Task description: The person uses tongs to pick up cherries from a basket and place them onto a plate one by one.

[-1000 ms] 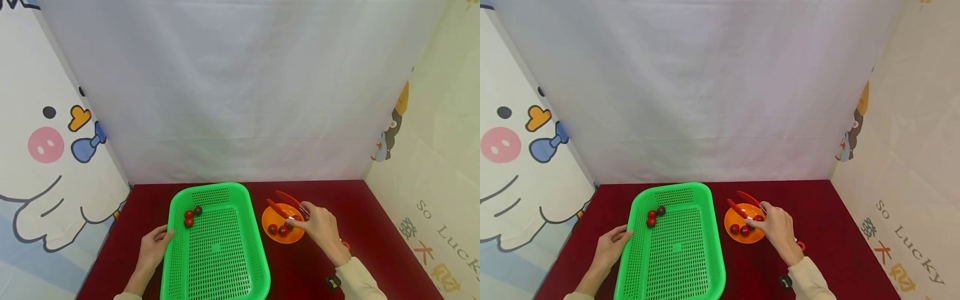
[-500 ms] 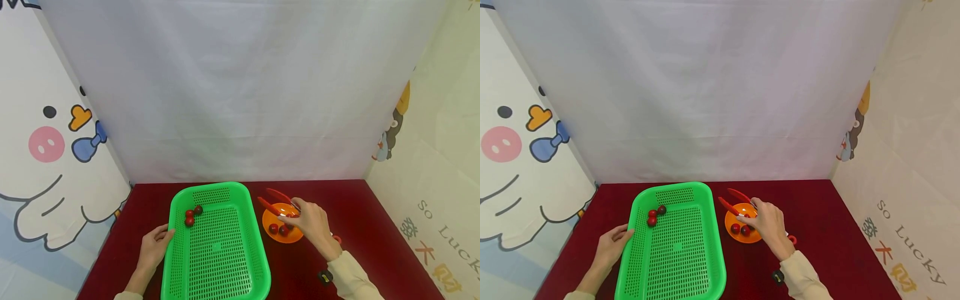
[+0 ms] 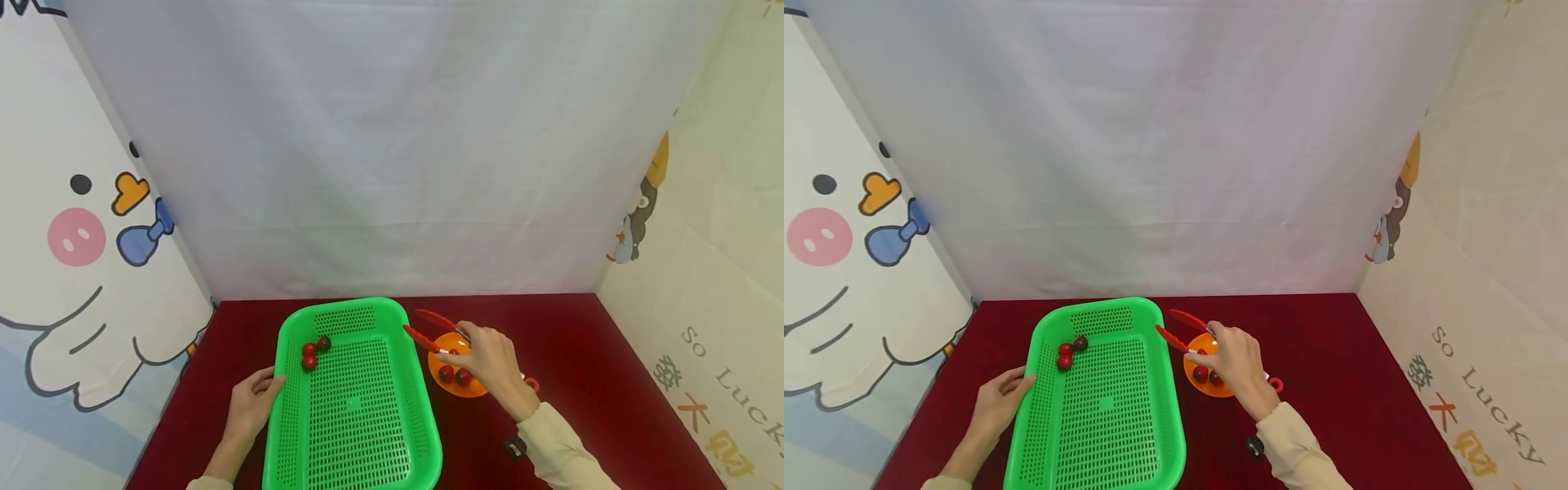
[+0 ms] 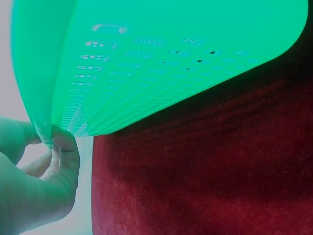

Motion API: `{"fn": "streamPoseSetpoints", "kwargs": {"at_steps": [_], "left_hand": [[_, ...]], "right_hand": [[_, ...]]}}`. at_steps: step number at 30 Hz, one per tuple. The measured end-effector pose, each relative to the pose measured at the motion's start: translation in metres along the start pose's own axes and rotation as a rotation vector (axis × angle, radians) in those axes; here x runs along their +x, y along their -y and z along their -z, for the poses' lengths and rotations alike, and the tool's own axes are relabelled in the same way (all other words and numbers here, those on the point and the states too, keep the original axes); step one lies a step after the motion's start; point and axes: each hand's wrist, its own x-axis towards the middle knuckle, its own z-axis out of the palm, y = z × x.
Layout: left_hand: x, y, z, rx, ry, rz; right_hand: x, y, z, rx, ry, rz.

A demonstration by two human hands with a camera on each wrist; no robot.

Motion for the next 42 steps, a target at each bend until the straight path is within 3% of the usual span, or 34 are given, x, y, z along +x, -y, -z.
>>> {"fn": "streamPoseSetpoints", "kwargs": {"at_steps": [20, 42], "left_hand": [[0.001, 0.000, 0.000, -0.002, 0.001, -0.015], [0.001, 0.000, -0.001, -0.001, 0.000, -0.003]], "right_hand": [[0.017, 0.028, -0.016, -0.006, -0.005, 0.112], [0.037, 0.061, -0.032, -0.064, 0.110, 0.221]]}}
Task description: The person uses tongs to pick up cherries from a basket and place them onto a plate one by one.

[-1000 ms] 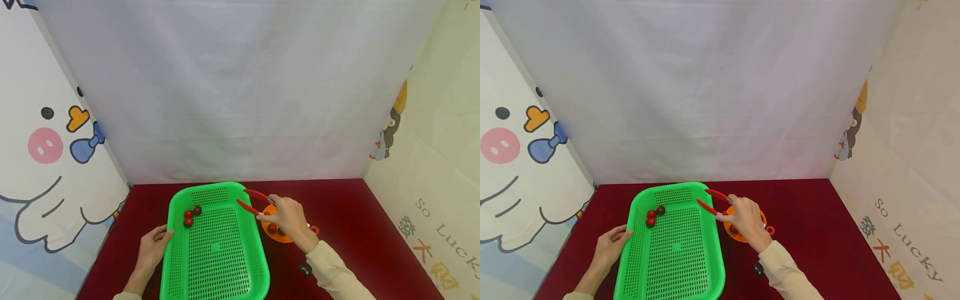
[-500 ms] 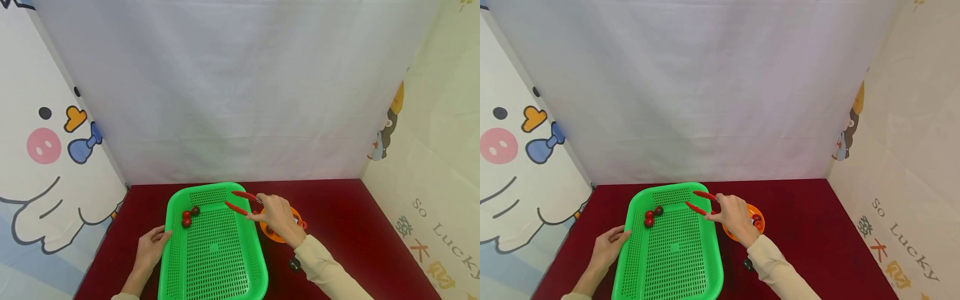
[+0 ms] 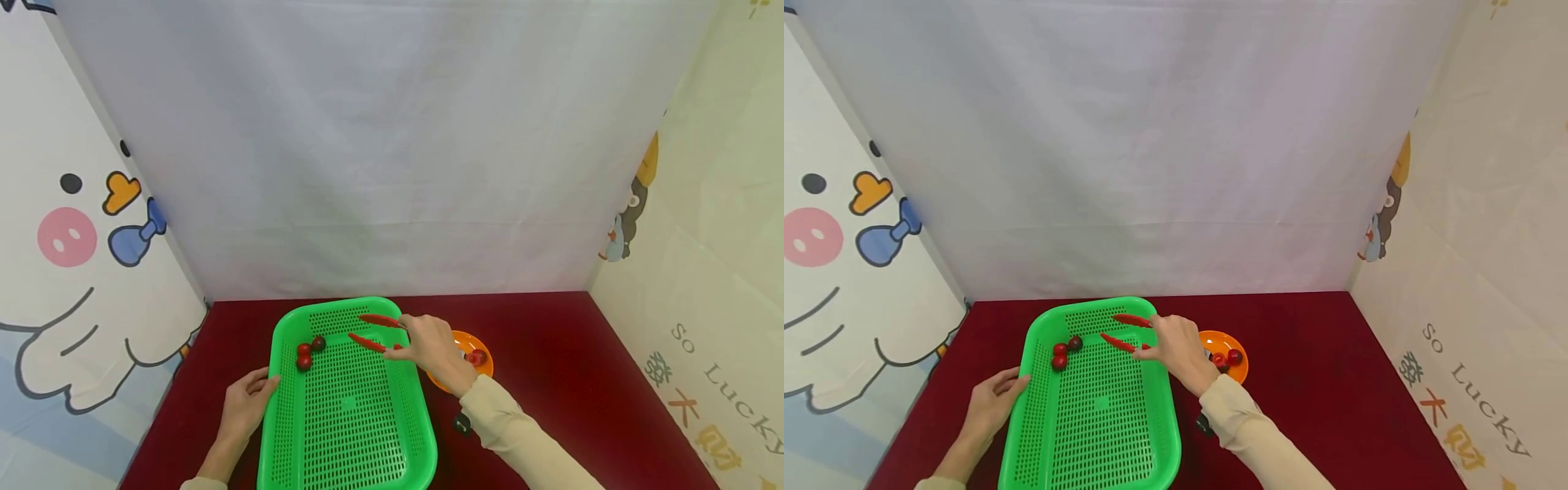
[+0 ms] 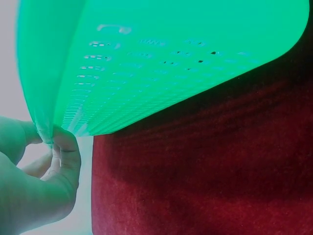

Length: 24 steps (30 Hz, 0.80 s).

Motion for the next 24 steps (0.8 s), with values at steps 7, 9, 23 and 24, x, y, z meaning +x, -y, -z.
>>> {"fn": "streamPoseSetpoints", "kwargs": {"at_steps": [7, 9, 23, 24], "left_hand": [[0.000, 0.000, 0.000, -0.004, -0.003, -0.007], [0.000, 0.000, 0.000, -0.002, -0.007, -0.005], [-0.001, -0.003, 0.000, -0.001, -0.003, -0.001], [-0.001, -0.003, 0.000, -0.001, -0.004, -0.002]], "right_hand": [[0.010, 0.010, -0.006, -0.019, 0.055, -0.004], [0.013, 0.012, -0.007, -0.020, 0.061, 0.001], [0.022, 0.023, -0.025, -0.007, 0.090, 0.018], [0.022, 0.024, -0.027, -0.006, 0.092, 0.019]]}}
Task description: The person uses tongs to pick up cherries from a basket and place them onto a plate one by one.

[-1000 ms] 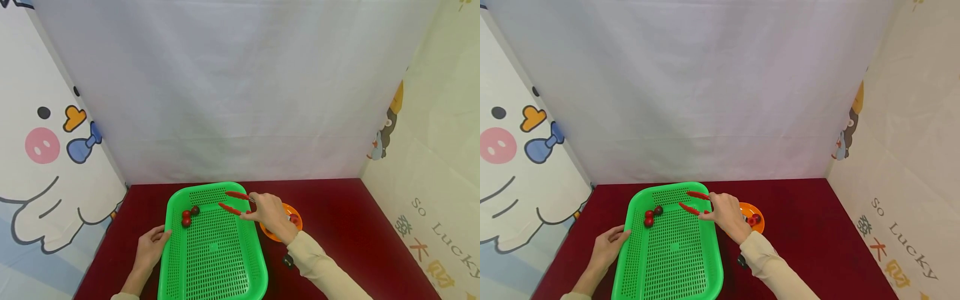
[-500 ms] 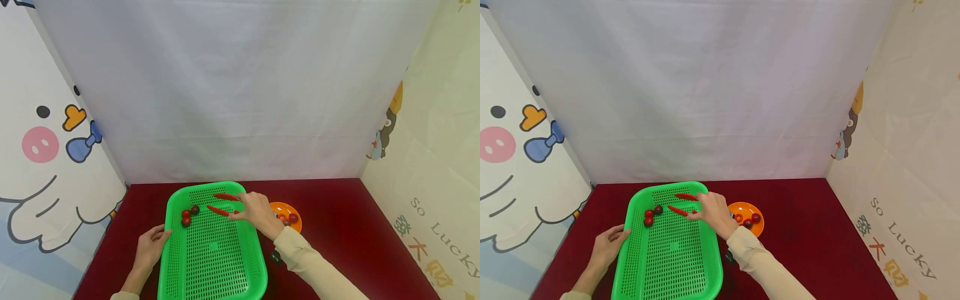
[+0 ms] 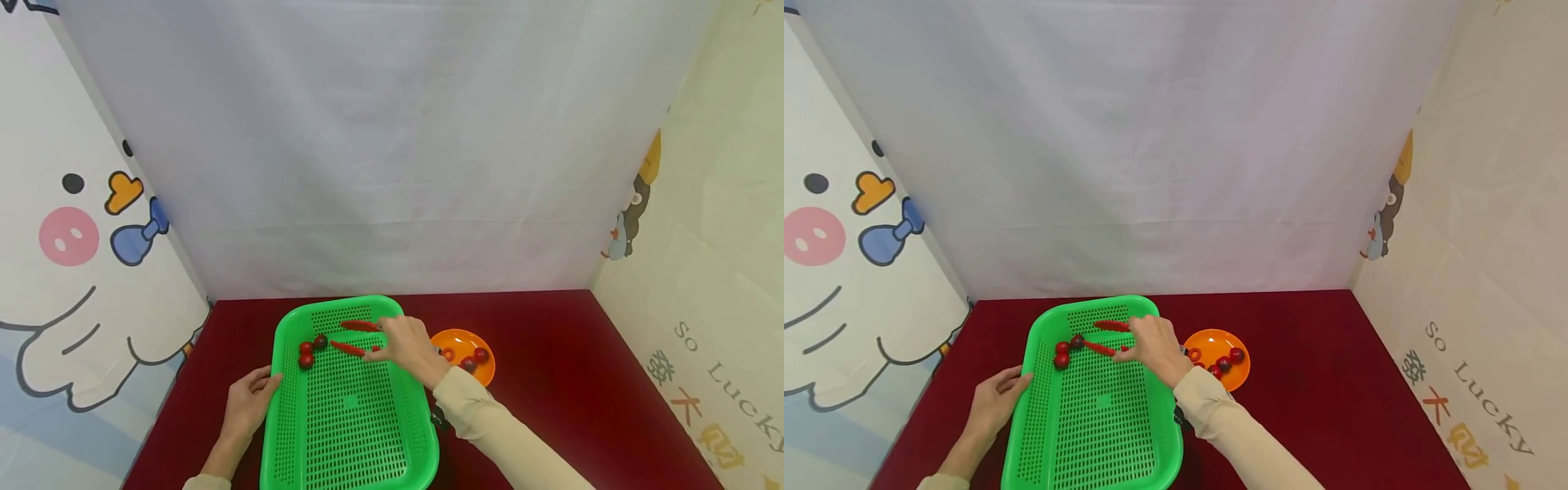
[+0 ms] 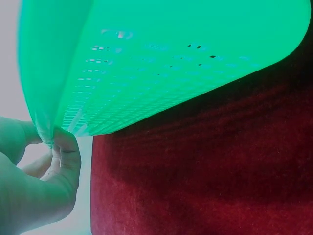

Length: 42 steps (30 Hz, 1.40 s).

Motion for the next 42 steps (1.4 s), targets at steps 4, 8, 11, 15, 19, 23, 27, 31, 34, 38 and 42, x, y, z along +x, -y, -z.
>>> {"fn": "streamPoseSetpoints", "kwargs": {"at_steps": [4, 8, 11, 15, 19, 23, 27, 31, 34, 38, 42], "left_hand": [[-0.001, 0.001, 0.001, 0.000, -0.002, 0.005], [-0.001, 0.001, 0.002, -0.002, 0.000, 0.016], [-0.001, 0.001, 0.002, -0.004, -0.001, 0.018], [-0.001, 0.002, 0.002, -0.003, -0.006, 0.015], [-0.001, 0.002, 0.002, 0.005, -0.011, 0.021], [-0.001, 0.003, 0.002, -0.002, -0.011, 0.018], [0.000, 0.003, 0.001, -0.007, -0.014, 0.011], [0.000, 0.004, 0.001, -0.008, -0.010, 0.008], [0.000, 0.005, 0.001, -0.001, -0.004, 0.003], [0.000, 0.004, 0.000, 0.004, -0.004, -0.002], [0.000, 0.003, 0.000, -0.005, -0.002, 0.000]], "right_hand": [[0.004, 0.004, -0.004, -0.003, 0.022, -0.001], [0.008, 0.010, -0.008, -0.022, 0.039, -0.007], [0.010, 0.015, -0.010, -0.024, 0.047, -0.008], [0.013, 0.019, -0.013, -0.013, 0.049, 0.002], [0.016, 0.022, -0.017, -0.001, 0.052, 0.009], [0.017, 0.025, -0.023, -0.006, 0.049, 0.010], [0.018, 0.029, -0.027, -0.035, 0.052, 0.017], [0.019, 0.033, -0.030, -0.053, 0.069, 0.020], [0.019, 0.035, -0.033, -0.059, 0.062, 0.019], [0.020, 0.037, -0.037, -0.050, 0.065, 0.015], [0.020, 0.039, -0.043, -0.026, 0.093, 0.014]]}}
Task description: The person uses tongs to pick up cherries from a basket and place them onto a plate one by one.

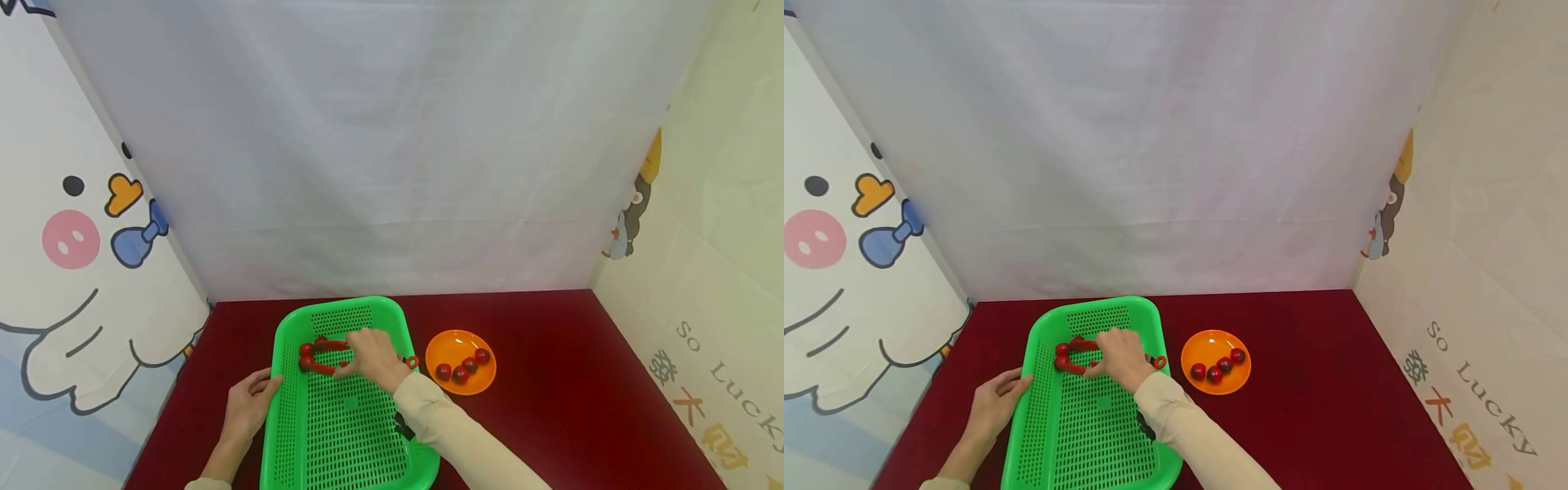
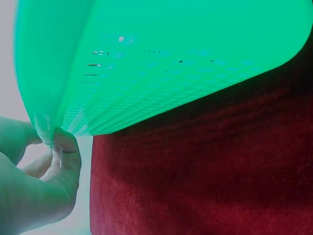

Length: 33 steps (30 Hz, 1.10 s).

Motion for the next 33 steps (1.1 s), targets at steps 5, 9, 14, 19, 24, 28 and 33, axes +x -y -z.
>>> {"fn": "streamPoseSetpoints", "kwargs": {"at_steps": [5, 9, 14, 19, 24, 28, 33], "left_hand": [[0.001, 0.001, 0.000, 0.003, 0.001, -0.005], [0.001, 0.001, 0.000, 0.009, -0.006, -0.005], [0.001, 0.001, 0.000, 0.012, -0.004, 0.002], [0.000, 0.001, 0.000, 0.013, -0.001, 0.008], [0.001, 0.001, 0.000, 0.008, 0.000, 0.008], [0.001, 0.001, 0.000, 0.005, 0.000, 0.015], [0.001, 0.002, 0.000, 0.001, 0.000, 0.018]], "right_hand": [[0.001, 0.002, -0.006, 0.001, 0.012, -0.005], [0.002, 0.003, -0.010, -0.012, 0.007, -0.004], [0.004, 0.006, -0.014, -0.026, 0.012, -0.009], [0.004, 0.007, -0.018, -0.025, 0.017, -0.023], [0.005, 0.008, -0.022, -0.022, 0.027, -0.045], [0.007, 0.008, -0.024, -0.025, 0.045, -0.064], [0.007, 0.008, -0.026, -0.017, 0.045, -0.056]]}}
